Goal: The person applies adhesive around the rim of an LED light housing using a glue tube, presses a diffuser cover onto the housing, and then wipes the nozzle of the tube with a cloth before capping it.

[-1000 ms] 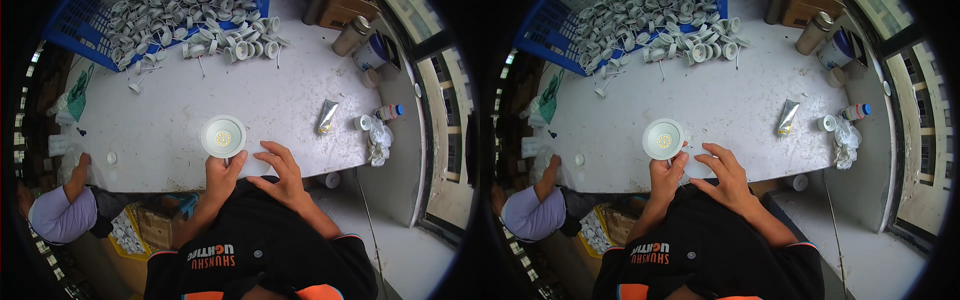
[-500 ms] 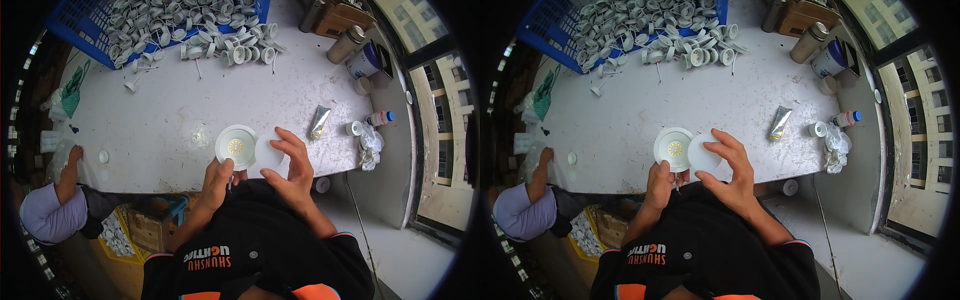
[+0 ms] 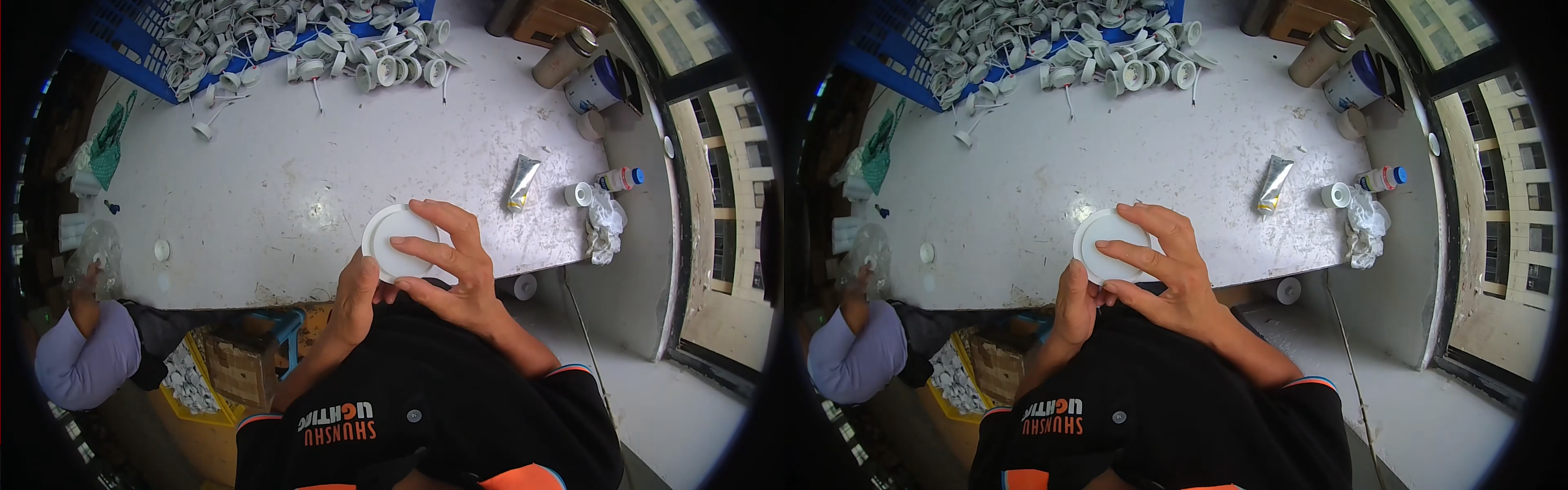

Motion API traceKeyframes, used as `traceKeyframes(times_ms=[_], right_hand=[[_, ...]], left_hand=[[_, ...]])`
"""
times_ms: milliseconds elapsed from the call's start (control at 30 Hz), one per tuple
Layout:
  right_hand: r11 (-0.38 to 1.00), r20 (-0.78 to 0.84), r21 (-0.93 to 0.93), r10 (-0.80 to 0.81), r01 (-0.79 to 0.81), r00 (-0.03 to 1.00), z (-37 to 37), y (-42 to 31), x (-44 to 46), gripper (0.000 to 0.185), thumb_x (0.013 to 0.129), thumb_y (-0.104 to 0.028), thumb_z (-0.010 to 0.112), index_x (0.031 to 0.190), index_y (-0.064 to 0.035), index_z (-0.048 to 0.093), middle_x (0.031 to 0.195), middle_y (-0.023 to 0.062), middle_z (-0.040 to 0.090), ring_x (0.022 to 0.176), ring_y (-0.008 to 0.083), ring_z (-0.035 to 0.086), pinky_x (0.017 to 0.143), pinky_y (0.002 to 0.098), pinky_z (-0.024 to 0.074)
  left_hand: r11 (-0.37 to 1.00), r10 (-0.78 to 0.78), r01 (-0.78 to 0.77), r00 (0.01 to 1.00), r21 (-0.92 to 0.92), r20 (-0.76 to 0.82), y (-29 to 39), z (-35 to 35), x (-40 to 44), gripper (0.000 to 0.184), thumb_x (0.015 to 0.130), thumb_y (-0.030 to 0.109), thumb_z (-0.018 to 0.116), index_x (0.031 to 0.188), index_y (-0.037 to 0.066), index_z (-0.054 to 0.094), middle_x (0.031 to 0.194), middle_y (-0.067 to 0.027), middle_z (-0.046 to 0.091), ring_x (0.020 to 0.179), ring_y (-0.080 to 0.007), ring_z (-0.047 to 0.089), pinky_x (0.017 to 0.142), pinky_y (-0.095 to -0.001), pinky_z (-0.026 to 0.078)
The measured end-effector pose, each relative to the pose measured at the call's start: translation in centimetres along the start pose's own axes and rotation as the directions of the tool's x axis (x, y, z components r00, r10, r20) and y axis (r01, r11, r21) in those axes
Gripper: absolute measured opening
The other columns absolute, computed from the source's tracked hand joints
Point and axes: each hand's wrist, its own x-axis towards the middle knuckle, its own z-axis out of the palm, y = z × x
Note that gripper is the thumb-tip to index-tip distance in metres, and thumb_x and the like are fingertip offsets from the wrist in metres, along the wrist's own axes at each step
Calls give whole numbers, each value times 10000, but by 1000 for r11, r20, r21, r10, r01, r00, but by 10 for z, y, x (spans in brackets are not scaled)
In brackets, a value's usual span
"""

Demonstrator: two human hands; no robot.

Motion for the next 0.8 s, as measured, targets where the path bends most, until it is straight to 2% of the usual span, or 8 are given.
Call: traceKeyframes(times_ms=[133,200,300,800], right_hand=[[1000,6,-19,-13,13,1000,0,-1,1,424,682,-216,759,1088,-134,671,1311,135,480,1174,313,445,959,413,388],[1000,11,13,9,-9,1000,-1,-3,0,446,681,-171,757,1117,-168,664,1325,93,470,1207,306,405,996,405,361],[1000,17,8,20,-20,1000,-1,-4,0,445,690,-178,751,1125,-170,660,1333,94,465,1211,305,399,1003,404,351],[993,-2,113,44,-43,999,5,4,-7,486,710,-186,733,1179,-125,621,1385,117,429,1234,296,410,1002,393,353]], left_hand=[[1000,-3,3,1000,20,-10,3,3,1,609,958,524,223,1148,2,472,839,-44,546,640,-74,466,535,-204,356],[1000,-2,2,1000,14,-15,4,4,0,604,960,514,224,1155,-2,469,868,-51,551,673,-75,476,541,-207,361],[1000,28,-28,999,0,-43,6,9,3,597,961,504,226,1166,-3,465,896,-55,551,704,-76,475,559,-212,368],[999,-24,23,999,-34,-30,-1,9,2,564,954,482,244,1162,10,473,898,-51,548,708,-84,471,568,-229,356]])
